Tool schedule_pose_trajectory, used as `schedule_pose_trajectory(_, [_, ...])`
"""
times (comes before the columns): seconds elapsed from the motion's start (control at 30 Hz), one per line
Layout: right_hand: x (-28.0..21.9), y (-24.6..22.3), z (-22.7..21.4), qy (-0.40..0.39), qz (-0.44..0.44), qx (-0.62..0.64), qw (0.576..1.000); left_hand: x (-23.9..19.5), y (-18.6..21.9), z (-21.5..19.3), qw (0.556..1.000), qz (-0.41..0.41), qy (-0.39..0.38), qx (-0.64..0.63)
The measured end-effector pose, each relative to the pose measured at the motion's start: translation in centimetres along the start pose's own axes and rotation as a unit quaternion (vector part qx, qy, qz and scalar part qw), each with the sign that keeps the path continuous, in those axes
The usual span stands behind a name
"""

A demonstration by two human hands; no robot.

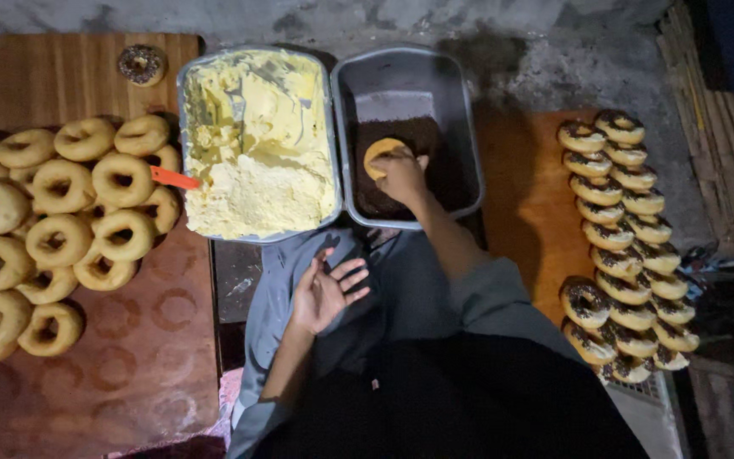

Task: The person repeatedly picks up plain donuts, dips them into a yellow cream, then into a dark crumb topping, and places them on a wooden board. The process is performed one at a time in a consistent sequence.

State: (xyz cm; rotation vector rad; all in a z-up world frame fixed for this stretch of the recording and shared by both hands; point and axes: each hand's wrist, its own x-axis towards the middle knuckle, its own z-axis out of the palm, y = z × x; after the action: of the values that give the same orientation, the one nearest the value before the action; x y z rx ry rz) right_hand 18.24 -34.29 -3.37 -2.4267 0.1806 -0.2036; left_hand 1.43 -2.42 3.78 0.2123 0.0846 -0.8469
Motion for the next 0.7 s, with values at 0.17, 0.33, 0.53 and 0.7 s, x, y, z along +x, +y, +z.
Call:
schedule_pose_trajectory(0.17, [-3.5,1.7,-5.1,-0.009,0.148,0.449,0.881,0.0,0.1,0.1,1.0,-0.003,0.008,0.003])
schedule_pose_trajectory(0.33, [-16.0,7.8,-11.8,0.053,0.225,0.746,0.625,-0.2,0.4,0.3,1.0,0.006,0.004,0.012])
schedule_pose_trajectory(0.53, [-32.0,13.8,-20.4,0.262,0.25,0.683,0.634,-0.1,0.9,0.6,1.0,0.002,-0.018,0.026])
schedule_pose_trajectory(0.7, [-37.5,16.0,-26.3,0.4,0.282,0.524,0.697,-0.1,1.2,0.8,0.999,0.004,0.001,0.053])
